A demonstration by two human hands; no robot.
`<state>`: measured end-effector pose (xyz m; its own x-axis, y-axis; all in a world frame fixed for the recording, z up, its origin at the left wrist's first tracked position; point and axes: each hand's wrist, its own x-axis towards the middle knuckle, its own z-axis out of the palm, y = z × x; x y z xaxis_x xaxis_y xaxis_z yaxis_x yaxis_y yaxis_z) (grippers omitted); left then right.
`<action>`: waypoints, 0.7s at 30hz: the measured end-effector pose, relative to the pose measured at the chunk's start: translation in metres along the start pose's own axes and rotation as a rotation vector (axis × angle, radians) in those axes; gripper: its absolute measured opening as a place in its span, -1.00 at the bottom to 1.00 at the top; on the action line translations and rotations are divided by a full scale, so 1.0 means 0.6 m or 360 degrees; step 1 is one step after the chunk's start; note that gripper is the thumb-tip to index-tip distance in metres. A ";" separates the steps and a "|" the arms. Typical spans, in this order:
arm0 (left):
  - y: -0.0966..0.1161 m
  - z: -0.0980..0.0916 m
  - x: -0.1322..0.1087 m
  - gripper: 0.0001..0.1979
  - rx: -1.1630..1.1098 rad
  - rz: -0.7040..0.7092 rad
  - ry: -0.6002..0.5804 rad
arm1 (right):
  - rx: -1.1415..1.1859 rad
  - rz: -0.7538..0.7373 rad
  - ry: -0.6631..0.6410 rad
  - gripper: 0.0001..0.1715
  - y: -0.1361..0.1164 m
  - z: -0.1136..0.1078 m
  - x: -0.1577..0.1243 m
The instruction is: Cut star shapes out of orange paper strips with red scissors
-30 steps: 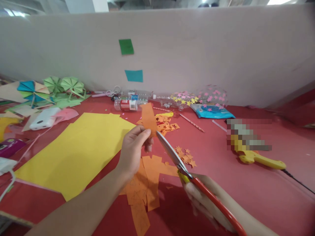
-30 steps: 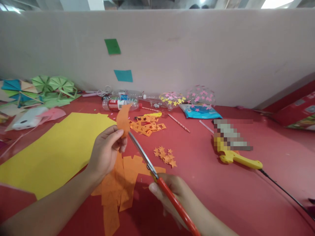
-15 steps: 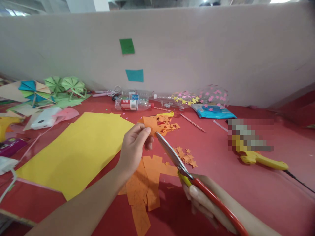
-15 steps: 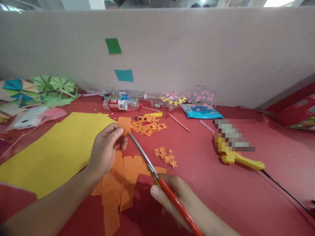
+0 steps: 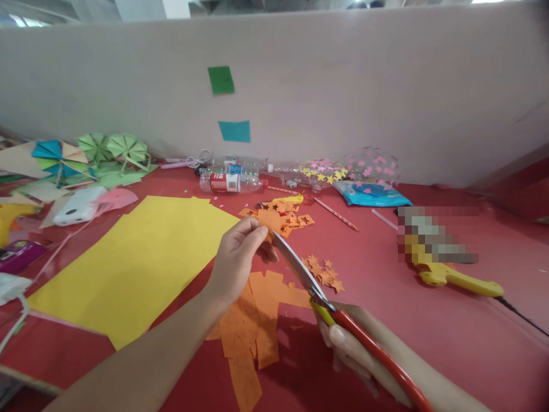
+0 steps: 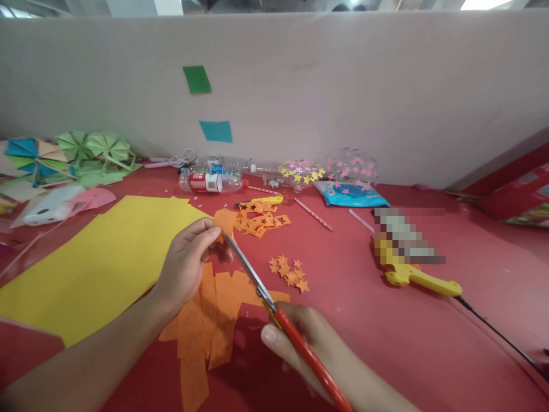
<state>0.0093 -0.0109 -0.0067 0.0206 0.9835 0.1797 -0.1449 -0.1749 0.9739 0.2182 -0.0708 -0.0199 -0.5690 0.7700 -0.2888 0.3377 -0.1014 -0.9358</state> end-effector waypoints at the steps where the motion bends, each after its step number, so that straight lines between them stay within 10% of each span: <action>1: 0.000 0.000 0.000 -0.77 -0.0004 -0.0001 -0.0005 | -0.0001 -0.0003 0.0010 -0.33 0.000 0.000 0.000; 21: -0.004 -0.004 0.002 -0.78 -0.0148 0.0002 -0.0048 | 0.0020 0.0033 0.0036 -0.31 0.003 0.002 0.001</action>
<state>0.0072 -0.0093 -0.0089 0.0498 0.9813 0.1861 -0.2364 -0.1694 0.9568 0.2179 -0.0712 -0.0220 -0.5447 0.7817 -0.3036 0.3398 -0.1251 -0.9321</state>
